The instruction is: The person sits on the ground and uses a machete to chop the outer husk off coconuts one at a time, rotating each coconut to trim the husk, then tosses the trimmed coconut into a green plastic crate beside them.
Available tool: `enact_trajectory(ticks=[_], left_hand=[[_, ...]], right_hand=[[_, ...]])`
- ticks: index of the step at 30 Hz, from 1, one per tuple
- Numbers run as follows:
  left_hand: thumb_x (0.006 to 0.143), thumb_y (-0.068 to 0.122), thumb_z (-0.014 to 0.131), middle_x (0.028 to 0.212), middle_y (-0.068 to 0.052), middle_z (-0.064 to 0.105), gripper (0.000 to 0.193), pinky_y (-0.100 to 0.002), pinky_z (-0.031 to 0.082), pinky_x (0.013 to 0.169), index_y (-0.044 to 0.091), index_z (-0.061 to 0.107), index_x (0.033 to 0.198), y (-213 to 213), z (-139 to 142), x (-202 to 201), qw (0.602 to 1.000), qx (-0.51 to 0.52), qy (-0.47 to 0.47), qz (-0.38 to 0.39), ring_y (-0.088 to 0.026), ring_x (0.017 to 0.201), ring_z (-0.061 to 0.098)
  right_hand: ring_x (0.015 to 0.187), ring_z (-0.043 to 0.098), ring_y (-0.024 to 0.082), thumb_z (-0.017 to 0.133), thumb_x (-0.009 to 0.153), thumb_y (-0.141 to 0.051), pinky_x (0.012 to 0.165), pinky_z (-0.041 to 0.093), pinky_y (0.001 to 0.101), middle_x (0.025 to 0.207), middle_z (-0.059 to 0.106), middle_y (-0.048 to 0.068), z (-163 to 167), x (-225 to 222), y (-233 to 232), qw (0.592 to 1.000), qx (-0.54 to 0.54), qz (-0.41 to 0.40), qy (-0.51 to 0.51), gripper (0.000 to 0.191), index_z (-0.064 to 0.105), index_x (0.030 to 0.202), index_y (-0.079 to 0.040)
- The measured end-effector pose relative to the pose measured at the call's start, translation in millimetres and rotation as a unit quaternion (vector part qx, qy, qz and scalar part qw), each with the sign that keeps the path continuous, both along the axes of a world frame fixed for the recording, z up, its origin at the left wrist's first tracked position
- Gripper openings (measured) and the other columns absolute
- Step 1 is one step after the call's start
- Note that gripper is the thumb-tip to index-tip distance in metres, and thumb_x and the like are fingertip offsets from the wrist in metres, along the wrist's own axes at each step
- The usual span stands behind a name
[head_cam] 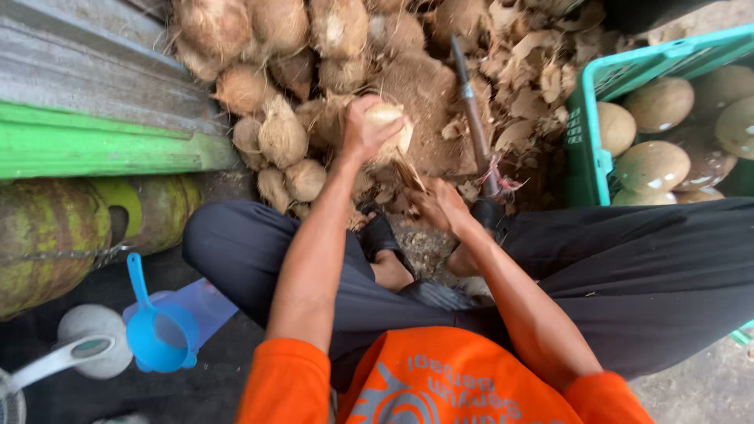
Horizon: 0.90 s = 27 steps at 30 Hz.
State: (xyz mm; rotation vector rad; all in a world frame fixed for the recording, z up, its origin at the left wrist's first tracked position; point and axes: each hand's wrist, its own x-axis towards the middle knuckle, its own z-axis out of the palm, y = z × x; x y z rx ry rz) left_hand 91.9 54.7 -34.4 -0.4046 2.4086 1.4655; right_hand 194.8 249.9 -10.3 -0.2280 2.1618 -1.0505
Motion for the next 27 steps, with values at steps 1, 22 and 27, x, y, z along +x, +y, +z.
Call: enact_trajectory(ticks=[1, 22, 27], left_hand=[[0.068, 0.052, 0.088, 0.109, -0.007, 0.077, 0.058, -0.044, 0.059, 0.09, 0.012, 0.074, 0.108, 3.6, 3.5, -1.6, 0.999, -0.046, 0.006, -0.007, -0.024, 0.102, 0.075], [0.074, 0.054, 0.087, 0.109, -0.016, 0.073, 0.058, -0.053, 0.06, 0.089, 0.011, 0.067, 0.106, 6.7, -30.6, 3.0, 0.995, 0.045, 0.065, 0.056, -0.032, 0.099, 0.072], [0.072, 0.066, 0.081, 0.114, -0.011, 0.064, 0.066, -0.054, 0.054, 0.085, 0.018, 0.061, 0.113, 18.5, -28.3, 13.0, 0.975, -0.221, 0.0, -0.012, -0.03, 0.103, 0.064]], right_hand=[[0.073, 0.073, 0.031, 0.062, 0.092, -0.036, 0.069, 0.057, 0.0459, 0.081, 0.073, 0.015, 5.0, 1.6, 5.0, 0.999, 0.005, -0.034, 0.018, 0.033, 0.071, 0.102, -0.006], [0.07, 0.07, 0.022, 0.069, 0.091, -0.028, 0.066, 0.055, 0.0362, 0.079, 0.077, 0.012, 102.6, 71.9, 165.1, 0.975, 0.101, -0.117, -0.158, 0.024, 0.078, 0.1, -0.007], [0.058, 0.068, 0.016, 0.068, 0.088, -0.035, 0.053, 0.056, 0.033, 0.074, 0.075, 0.004, 216.6, 12.0, 149.1, 0.997, 0.012, -0.062, -0.053, 0.035, 0.069, 0.109, -0.008]])
